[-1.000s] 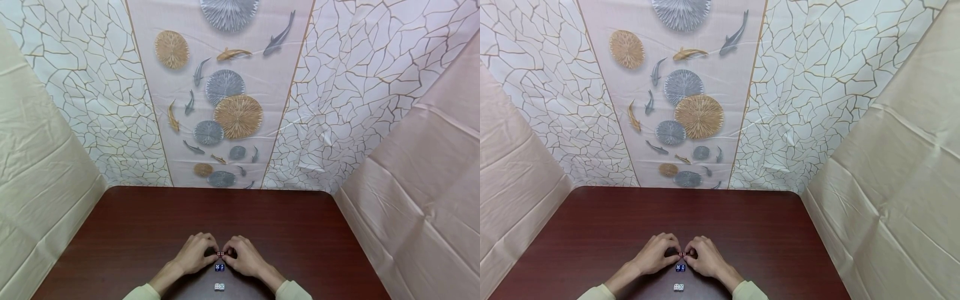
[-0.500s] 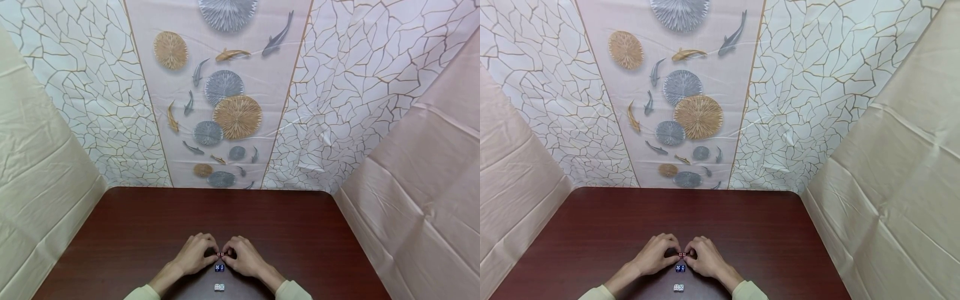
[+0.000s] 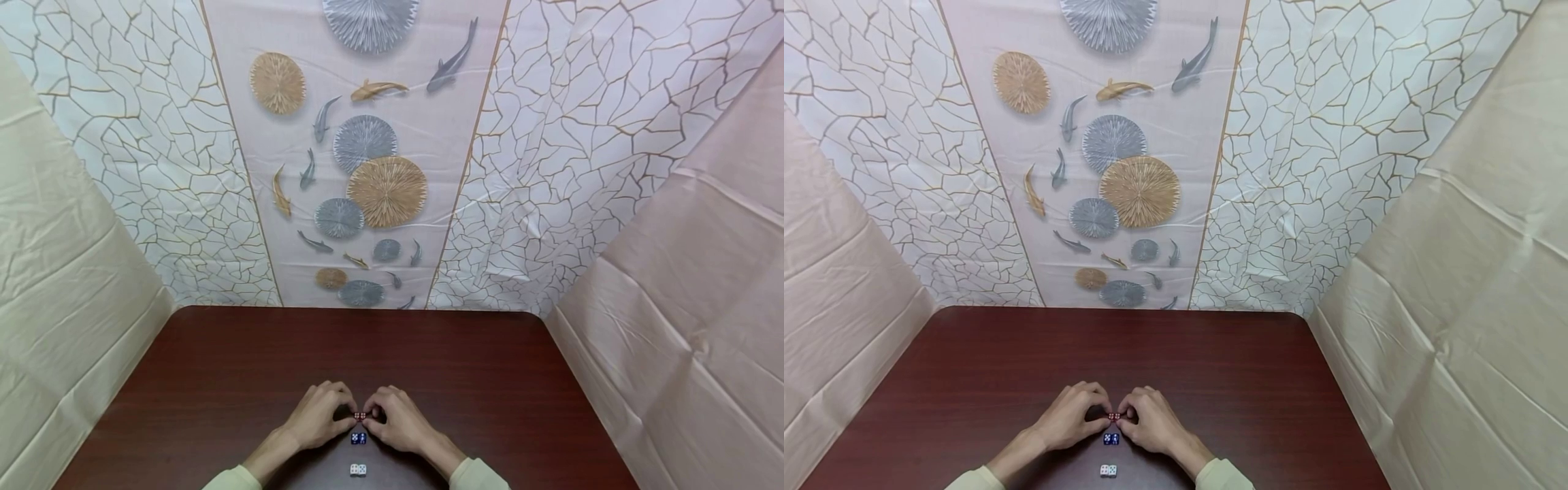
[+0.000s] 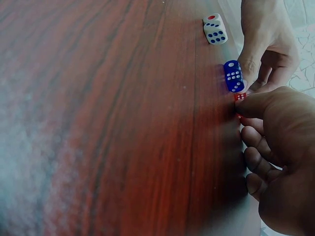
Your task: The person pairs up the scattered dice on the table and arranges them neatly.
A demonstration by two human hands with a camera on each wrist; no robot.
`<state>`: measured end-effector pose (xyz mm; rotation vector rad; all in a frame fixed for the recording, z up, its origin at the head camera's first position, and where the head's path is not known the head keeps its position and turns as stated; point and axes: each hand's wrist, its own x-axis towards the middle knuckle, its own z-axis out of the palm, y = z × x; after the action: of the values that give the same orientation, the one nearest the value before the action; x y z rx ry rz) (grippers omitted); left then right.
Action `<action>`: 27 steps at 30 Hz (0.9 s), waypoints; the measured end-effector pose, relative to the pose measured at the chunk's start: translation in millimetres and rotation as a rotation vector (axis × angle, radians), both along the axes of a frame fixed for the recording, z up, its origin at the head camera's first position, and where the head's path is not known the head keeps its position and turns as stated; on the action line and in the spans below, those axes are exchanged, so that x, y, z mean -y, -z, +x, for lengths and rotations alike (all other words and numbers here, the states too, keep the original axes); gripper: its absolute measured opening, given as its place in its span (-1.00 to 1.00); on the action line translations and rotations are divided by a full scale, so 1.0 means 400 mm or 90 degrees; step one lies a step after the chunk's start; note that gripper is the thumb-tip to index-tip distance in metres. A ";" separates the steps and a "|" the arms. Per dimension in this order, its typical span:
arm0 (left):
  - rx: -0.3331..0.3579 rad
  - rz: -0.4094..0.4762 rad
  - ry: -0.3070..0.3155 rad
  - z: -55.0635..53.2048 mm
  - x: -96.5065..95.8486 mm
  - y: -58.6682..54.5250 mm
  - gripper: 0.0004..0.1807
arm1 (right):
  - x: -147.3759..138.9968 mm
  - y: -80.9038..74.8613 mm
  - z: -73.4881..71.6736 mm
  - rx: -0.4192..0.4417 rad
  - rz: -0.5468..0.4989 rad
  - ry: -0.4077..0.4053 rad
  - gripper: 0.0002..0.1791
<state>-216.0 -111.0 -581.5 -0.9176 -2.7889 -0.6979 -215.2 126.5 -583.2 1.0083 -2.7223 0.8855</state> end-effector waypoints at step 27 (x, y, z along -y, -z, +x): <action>0.009 0.004 0.000 -0.003 0.008 -0.008 -0.79 | -0.017 -0.002 -0.003 0.043 -0.016 -0.012 -0.81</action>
<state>-217.2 -114.3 -578.4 -0.9147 -2.7981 -0.7153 -216.2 133.1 -582.6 1.0197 -2.7524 0.9722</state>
